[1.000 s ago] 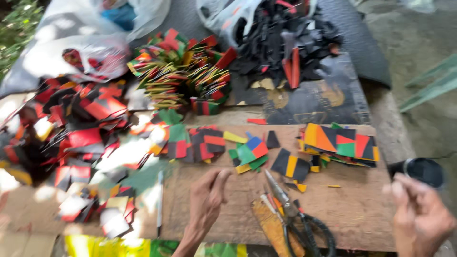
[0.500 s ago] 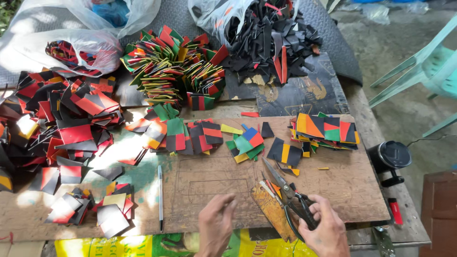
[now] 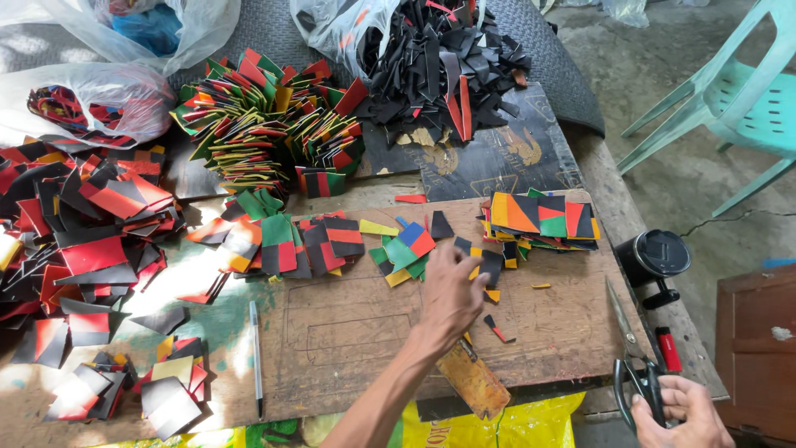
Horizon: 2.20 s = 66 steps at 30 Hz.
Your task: The person assembles small multicolored geometric tiles by hand, arranging and pressing them together on a wooden work surface. They use a wooden block to press the pieces and occasionally trim edges with shears, stacking completed units on the table.
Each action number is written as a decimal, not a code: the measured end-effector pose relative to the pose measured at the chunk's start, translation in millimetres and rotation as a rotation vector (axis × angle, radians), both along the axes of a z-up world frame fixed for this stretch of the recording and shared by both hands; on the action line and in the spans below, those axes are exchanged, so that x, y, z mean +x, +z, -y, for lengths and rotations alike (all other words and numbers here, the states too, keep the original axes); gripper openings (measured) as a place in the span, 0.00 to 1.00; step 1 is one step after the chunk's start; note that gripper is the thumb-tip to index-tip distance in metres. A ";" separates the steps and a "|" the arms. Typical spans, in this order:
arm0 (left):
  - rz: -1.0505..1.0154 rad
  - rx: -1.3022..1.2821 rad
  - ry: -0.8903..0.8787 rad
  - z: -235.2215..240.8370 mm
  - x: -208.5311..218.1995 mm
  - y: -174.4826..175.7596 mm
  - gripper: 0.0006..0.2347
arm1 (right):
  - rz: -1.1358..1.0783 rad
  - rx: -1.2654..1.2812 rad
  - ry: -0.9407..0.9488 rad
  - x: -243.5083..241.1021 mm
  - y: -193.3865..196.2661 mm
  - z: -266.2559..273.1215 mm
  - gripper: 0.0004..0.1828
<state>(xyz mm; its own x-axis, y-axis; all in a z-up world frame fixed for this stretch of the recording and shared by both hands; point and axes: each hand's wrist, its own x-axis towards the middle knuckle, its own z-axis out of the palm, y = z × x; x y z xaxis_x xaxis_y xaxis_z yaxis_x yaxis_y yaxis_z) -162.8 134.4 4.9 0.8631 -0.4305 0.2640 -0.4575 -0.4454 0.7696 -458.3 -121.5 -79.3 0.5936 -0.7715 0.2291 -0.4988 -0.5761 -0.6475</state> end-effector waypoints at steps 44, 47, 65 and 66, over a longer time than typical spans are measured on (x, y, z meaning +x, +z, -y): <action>-0.746 -0.286 -0.011 -90.2 -105.5 -9.2 0.17 | 0.068 -0.224 0.996 203.3 62.8 -130.9 0.23; -0.723 -0.334 -0.081 -109.8 -117.1 -10.9 0.16 | 0.018 -0.194 1.012 213.0 74.2 -135.2 0.18; -0.618 -0.576 0.441 -200.8 -59.7 -1.3 0.17 | -0.119 -0.507 0.618 152.2 56.5 -118.2 0.28; -0.571 -0.495 0.458 -195.4 -58.8 -2.4 0.17 | -0.066 -0.415 0.675 153.2 55.0 -124.5 0.26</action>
